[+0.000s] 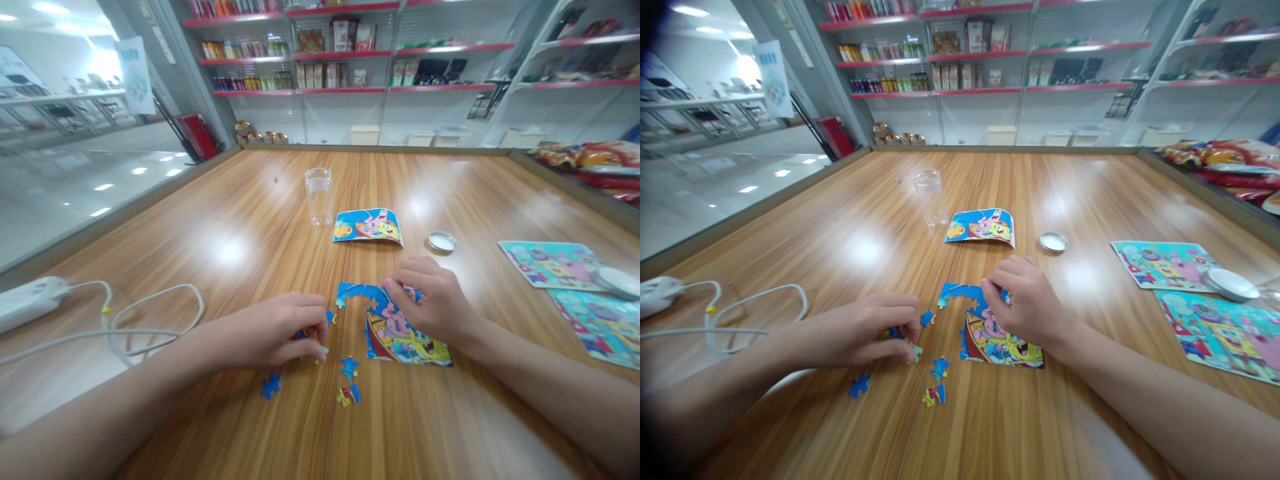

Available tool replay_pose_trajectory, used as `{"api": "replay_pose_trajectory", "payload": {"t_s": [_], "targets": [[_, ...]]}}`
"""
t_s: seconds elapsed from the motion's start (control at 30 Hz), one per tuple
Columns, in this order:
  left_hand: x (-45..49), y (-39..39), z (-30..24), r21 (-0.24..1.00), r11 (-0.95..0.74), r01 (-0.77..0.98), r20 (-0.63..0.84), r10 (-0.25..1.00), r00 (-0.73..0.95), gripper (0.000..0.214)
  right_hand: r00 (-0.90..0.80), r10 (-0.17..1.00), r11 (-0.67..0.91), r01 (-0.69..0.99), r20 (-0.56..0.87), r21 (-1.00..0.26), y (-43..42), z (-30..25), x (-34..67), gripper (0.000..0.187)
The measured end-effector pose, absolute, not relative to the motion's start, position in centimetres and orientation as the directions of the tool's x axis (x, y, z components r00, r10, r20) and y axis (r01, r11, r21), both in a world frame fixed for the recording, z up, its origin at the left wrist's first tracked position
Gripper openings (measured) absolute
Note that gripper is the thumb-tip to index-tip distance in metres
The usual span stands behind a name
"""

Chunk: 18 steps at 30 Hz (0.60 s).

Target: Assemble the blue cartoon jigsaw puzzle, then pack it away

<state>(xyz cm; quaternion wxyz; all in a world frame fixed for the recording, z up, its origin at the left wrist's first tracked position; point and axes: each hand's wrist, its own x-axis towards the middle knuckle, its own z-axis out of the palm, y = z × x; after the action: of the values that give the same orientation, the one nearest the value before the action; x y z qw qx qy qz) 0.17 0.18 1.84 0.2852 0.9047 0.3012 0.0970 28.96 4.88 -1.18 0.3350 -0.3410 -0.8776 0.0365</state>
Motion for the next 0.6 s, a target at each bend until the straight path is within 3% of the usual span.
{"api": "replay_pose_trajectory", "payload": {"t_s": [0.27,0.47,0.6], "targets": [[-0.8,1.3,1.0,0.5,-0.639,0.584,0.099,0.713,0.695,0.017,-0.618,0.555,0.817,0.532,0.557,-0.223,4.0,-0.8,28.7,0.012],[-0.6,1.2,0.2,0.48,-0.682,0.552,0.113,0.672,0.732,0.025,-0.838,0.352,0.936,0.317,0.417,-0.154,0.8,0.0,27.2,0.013],[-0.3,1.0,0.6,0.489,-0.692,0.531,0.119,0.656,0.745,0.02,-0.893,0.312,0.948,0.269,0.324,-0.173,0.0,-0.1,26.4,0.016]]}}
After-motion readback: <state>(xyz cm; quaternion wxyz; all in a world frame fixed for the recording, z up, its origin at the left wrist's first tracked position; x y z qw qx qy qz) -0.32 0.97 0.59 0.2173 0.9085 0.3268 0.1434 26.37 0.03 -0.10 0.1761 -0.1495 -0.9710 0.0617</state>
